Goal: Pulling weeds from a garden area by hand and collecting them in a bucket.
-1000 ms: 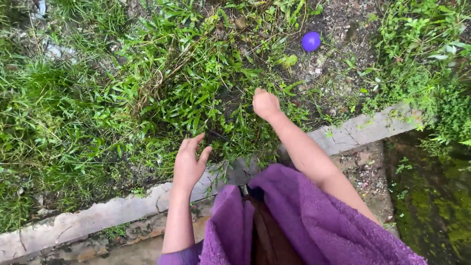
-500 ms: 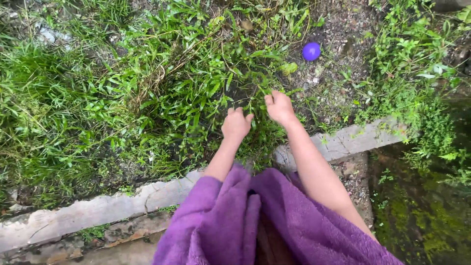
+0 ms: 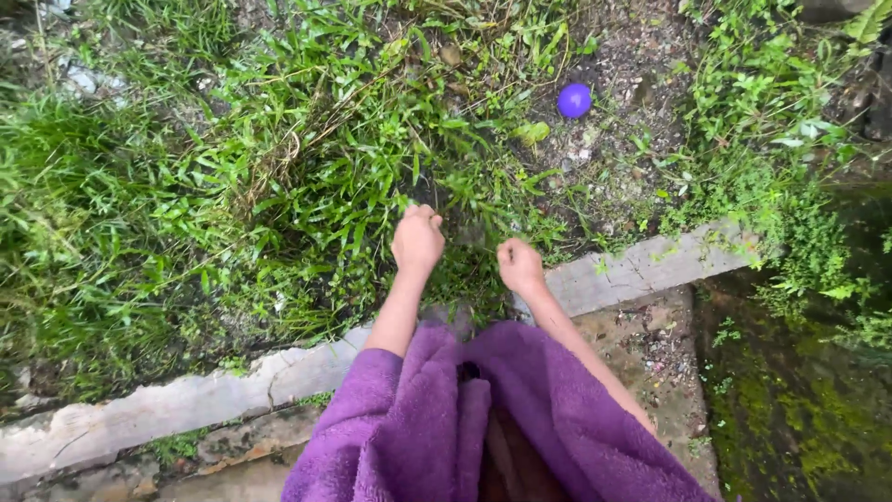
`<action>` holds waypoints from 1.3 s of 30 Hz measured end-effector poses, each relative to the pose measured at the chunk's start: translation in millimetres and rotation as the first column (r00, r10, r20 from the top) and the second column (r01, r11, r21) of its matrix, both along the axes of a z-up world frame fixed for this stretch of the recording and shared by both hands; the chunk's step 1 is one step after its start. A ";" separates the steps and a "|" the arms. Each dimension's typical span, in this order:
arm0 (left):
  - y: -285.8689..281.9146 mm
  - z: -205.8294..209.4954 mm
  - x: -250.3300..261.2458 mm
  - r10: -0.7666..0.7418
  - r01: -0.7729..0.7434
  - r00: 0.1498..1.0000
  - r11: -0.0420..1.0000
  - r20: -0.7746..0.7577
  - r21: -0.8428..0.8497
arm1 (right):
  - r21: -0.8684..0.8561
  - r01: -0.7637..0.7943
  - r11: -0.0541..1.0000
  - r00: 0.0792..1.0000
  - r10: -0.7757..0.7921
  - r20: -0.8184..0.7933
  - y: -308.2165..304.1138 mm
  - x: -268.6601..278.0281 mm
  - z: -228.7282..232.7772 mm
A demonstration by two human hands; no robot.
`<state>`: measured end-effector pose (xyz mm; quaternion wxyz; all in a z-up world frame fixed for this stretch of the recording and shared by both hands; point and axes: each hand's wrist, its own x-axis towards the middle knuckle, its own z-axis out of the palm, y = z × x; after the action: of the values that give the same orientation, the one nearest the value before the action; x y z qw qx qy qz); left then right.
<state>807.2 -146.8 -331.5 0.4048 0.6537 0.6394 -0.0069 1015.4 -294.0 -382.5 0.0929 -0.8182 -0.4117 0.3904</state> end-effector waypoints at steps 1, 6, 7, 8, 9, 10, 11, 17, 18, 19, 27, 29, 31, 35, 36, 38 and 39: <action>2.5 -4.5 -11.6 0.011 -0.011 1.000 1.000 0.006 0.007 | -0.037 0.067 0.997 0.998 -0.067 0.007 -9.1 0.9 -3.4; 29.0 24.9 -88.9 -0.004 -0.002 0.999 0.990 0.040 0.140 | 0.049 0.161 0.986 0.987 -0.159 -0.039 11.3 -14.1 63.2; 37.1 21.0 -105.4 -0.011 -0.002 0.998 0.982 0.065 0.191 | 0.078 0.191 0.979 0.981 -0.188 -0.042 17.2 -18.0 72.5; 43.0 27.7 -111.7 -0.004 -0.008 0.998 0.981 0.064 0.196 | 0.082 0.185 0.979 0.982 -0.181 -0.044 21.9 -13.5 77.2; 49.1 34.5 -118.4 0.040 -0.072 0.976 0.987 0.216 0.144 | 0.132 0.260 0.957 0.963 -0.246 -0.108 27.1 -9.3 81.9; 56.5 40.9 -124.1 0.085 -0.123 0.928 0.989 0.364 0.084 | 0.177 0.338 0.924 0.935 -0.309 -0.173 32.6 -4.7 86.6; 61.9 44.0 -123.8 0.086 -0.126 0.927 0.988 0.364 0.089 | 0.182 0.335 0.924 0.936 -0.305 -0.175 42.5 -8.4 112.5; 80.0 91.5 -115.7 0.273 -0.248 0.783 0.961 0.558 -0.122 | 0.375 0.548 0.748 0.833 -0.447 -0.326 86.9 16.4 165.5; 81.1 92.7 -113.1 0.323 -0.261 0.785 0.946 0.528 -0.190 | 0.405 0.548 0.732 0.833 -0.433 -0.344 93.0 17.9 165.9; 82.0 94.1 -110.5 0.371 -0.276 0.786 0.926 0.494 -0.257 | 0.434 0.548 0.715 0.833 -0.419 -0.361 98.9 19.3 166.6; 26.9 43.0 -113.9 0.305 -0.241 0.846 0.951 0.438 -0.195 | 0.301 0.510 0.806 0.846 -0.406 -0.346 89.5 -49.2 161.5; -6.6 25.3 -119.7 0.119 -0.120 0.924 0.993 0.363 -0.020 | 0.279 0.480 0.832 0.859 -0.380 -0.344 83.6 -55.4 155.4; -45.9 22.4 -141.9 -0.005 -0.017 0.930 0.998 0.368 0.056 | 0.347 0.513 0.785 0.839 -0.373 -0.396 80.5 -67.3 139.9; -38.5 56.9 -270.7 0.196 -0.247 0.952 0.945 0.234 0.213 | 0.325 0.455 0.829 0.875 -0.347 -0.339 90.6 -77.4 128.0; -31.2 79.1 -303.9 0.280 -0.339 0.925 0.913 0.255 0.226 | 0.327 0.429 0.842 0.890 -0.331 -0.315 96.6 -96.0 163.8; -9.3 140.2 -364.3 0.405 -0.468 0.875 0.848 0.267 0.248 | 0.327 0.363 0.872 0.915 -0.267 -0.304 105.8 -130.9 220.7; 5.5 178.1 -391.8 0.421 -0.533 0.836 0.776 0.352 0.338 | 0.367 0.327 0.871 0.930 -0.228 -0.287 109.9 -146.2 240.7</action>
<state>415.4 -141.3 -153.4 0.3208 0.5353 0.7130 0.3198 869.3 -184.1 -141.8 0.3653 -0.7793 -0.3477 0.3720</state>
